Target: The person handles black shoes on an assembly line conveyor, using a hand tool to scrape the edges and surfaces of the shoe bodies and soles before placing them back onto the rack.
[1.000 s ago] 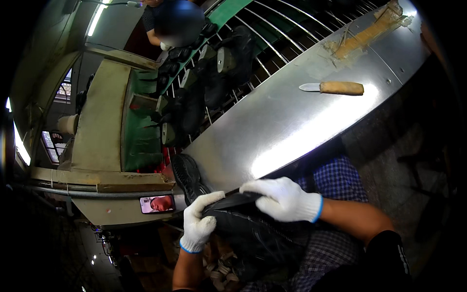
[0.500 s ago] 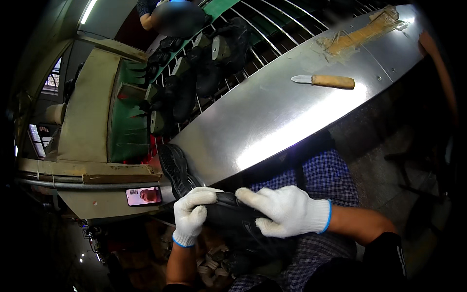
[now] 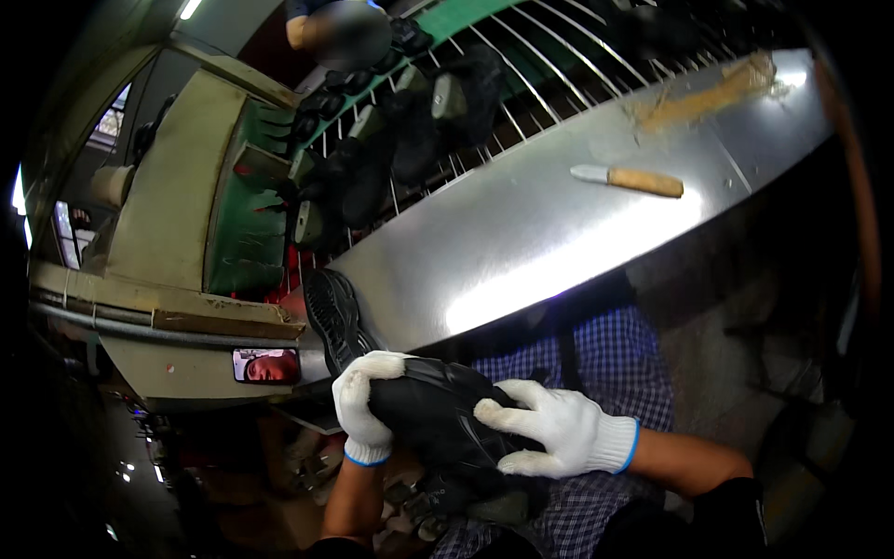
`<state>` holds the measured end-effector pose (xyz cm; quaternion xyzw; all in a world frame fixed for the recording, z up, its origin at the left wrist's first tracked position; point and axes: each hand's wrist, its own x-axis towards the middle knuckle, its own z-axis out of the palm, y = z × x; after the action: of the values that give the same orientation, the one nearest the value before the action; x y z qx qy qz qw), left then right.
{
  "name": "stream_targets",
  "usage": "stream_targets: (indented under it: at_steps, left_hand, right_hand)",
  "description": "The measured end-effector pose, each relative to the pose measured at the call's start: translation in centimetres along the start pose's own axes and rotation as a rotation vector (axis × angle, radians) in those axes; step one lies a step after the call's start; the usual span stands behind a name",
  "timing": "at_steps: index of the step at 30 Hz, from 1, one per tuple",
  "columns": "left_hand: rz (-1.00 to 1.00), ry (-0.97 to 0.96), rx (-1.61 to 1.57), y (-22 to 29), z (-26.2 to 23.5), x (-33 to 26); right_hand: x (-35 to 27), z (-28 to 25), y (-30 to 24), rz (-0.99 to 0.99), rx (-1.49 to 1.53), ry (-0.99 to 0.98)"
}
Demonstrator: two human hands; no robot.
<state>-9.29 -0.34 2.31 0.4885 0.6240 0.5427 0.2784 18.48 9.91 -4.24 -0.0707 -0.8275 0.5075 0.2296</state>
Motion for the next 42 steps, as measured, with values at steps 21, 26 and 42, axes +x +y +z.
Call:
stream_targets:
  at_steps: [21,26,42]
  left_hand:
    - [-0.034,-0.178,0.380,-5.2,10.3,-14.0]
    - [0.629,0.406,0.770,-5.4,12.9,-6.9]
    - [0.632,0.198,0.226,-2.7,13.4,1.0]
  right_hand:
    - [2.0,-9.3,5.5,0.388,0.269,0.451]
    - [5.1,-6.8,1.6,0.272,0.528,0.254]
    - [4.7,-12.1,-3.3,0.286,0.103,-0.050]
